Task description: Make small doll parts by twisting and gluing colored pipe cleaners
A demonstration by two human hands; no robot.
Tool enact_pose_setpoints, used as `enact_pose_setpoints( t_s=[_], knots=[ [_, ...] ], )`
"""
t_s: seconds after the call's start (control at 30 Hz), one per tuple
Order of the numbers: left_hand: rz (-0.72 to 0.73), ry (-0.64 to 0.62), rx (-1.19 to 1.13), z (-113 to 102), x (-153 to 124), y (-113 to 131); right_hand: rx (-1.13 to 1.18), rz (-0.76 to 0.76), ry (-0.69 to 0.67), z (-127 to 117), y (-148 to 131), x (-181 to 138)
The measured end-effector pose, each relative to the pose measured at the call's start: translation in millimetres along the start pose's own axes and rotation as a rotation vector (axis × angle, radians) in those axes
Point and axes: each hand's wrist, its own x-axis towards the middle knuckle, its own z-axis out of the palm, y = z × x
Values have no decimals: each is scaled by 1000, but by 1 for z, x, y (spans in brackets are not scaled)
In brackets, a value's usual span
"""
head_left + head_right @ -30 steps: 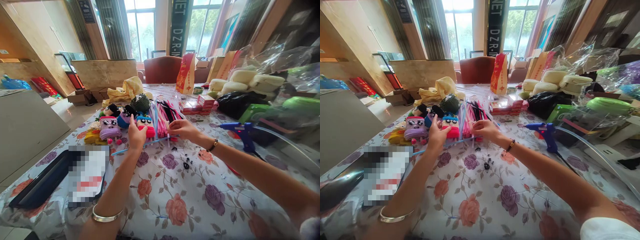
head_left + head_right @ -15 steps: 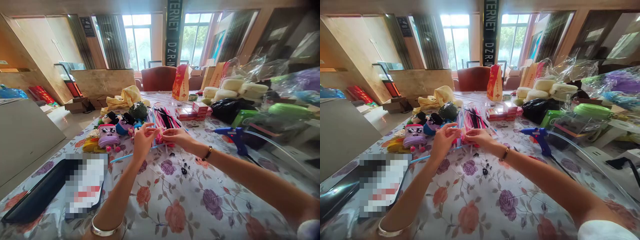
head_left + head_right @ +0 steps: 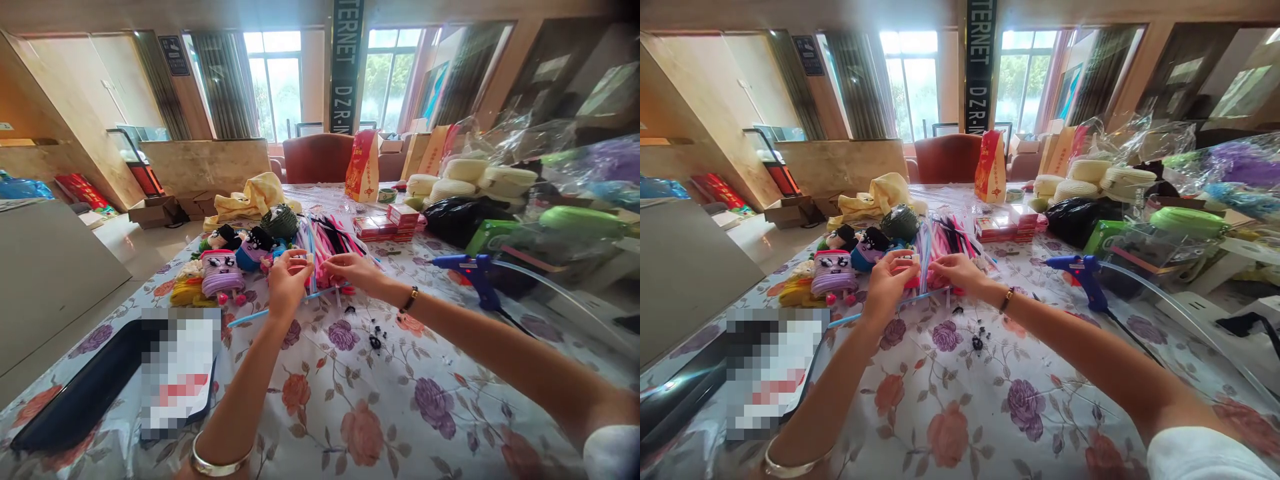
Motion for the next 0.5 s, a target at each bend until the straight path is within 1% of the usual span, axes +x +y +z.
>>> enact_pose_setpoints(
  t_s=[0.1,0.13,0.23,0.33,0.4,0.5],
  knots=[
    [14,116,-35,-3,4,-2,-255,-29,205,-14,10,15],
    [15,145,-46,-4,5,-2,-308,-36,228,-18,13,20],
    [26,196,-43,-7,7,-2,-433,-44,230,-23,17,31],
    [70,212,29,-10,8,-1,-498,-36,238,-18,17,38],
    [104,214,95,-11,8,-1,-502,-31,242,-14,15,42],
    [136,220,165,-13,8,-2,-448,-37,262,-14,10,45]
  ],
)
